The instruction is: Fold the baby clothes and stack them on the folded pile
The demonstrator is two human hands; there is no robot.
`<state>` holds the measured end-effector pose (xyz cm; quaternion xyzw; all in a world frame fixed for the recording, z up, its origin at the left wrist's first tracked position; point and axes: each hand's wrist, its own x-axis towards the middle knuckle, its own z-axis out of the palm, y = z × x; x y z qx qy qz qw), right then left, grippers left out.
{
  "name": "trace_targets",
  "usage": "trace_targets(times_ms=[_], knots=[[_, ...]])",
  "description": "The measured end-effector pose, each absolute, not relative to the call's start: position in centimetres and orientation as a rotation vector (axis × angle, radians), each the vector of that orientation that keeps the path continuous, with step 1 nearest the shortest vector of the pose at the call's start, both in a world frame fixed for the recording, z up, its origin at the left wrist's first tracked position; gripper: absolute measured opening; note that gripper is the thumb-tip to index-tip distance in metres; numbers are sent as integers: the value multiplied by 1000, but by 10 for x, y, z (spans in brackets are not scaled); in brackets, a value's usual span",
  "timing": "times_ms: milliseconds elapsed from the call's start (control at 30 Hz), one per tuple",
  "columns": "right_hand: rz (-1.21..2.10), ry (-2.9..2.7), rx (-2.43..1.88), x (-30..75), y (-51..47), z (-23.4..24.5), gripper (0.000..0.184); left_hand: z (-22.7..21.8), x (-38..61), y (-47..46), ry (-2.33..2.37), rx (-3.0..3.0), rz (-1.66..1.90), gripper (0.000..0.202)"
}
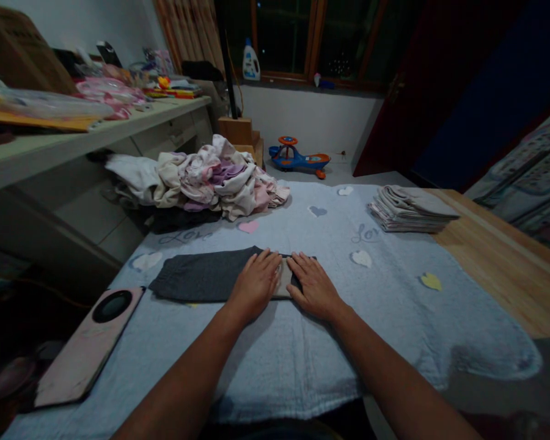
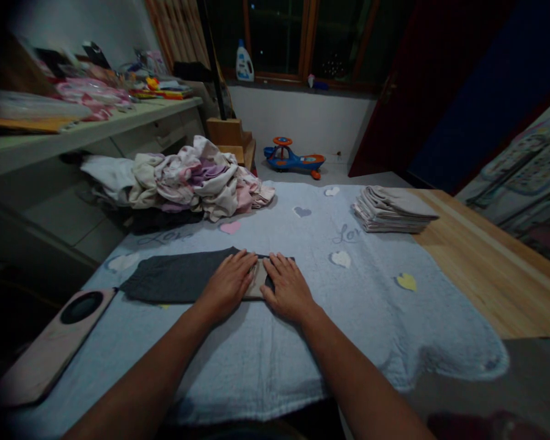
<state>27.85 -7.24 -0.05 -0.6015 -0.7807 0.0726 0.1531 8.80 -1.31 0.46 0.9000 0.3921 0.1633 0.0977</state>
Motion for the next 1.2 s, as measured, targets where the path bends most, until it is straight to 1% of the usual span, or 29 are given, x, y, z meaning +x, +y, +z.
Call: trace_targets(times_ms=[133,333,400,500,600,733,1200], knots=[[237,-2203,-1755,281,-72,-3,71,-1,88,-18,1234,2628,306,53],[249,-2155,-1783,290,-72,-9,78,-6,83,-17,1296,2580,330,56],[277,-2135,-1761,294,-72,-10,76,-2,82,-15,1349,2531,405,56],[276,-2047,-1696,297,-72,-9,67,10,79,-11,1673,2369,519,54],[226,-1968,-1621,298,-71,-8,61,22,75,-9,1865,2234,470,55],[215,-1993,-1599,293,-71,-6,58,25,76,-11,1791,2207,397,65],[193,-1956,-1624,293,-70,-15,53,21,78,-11,1561,2018,740,61]])
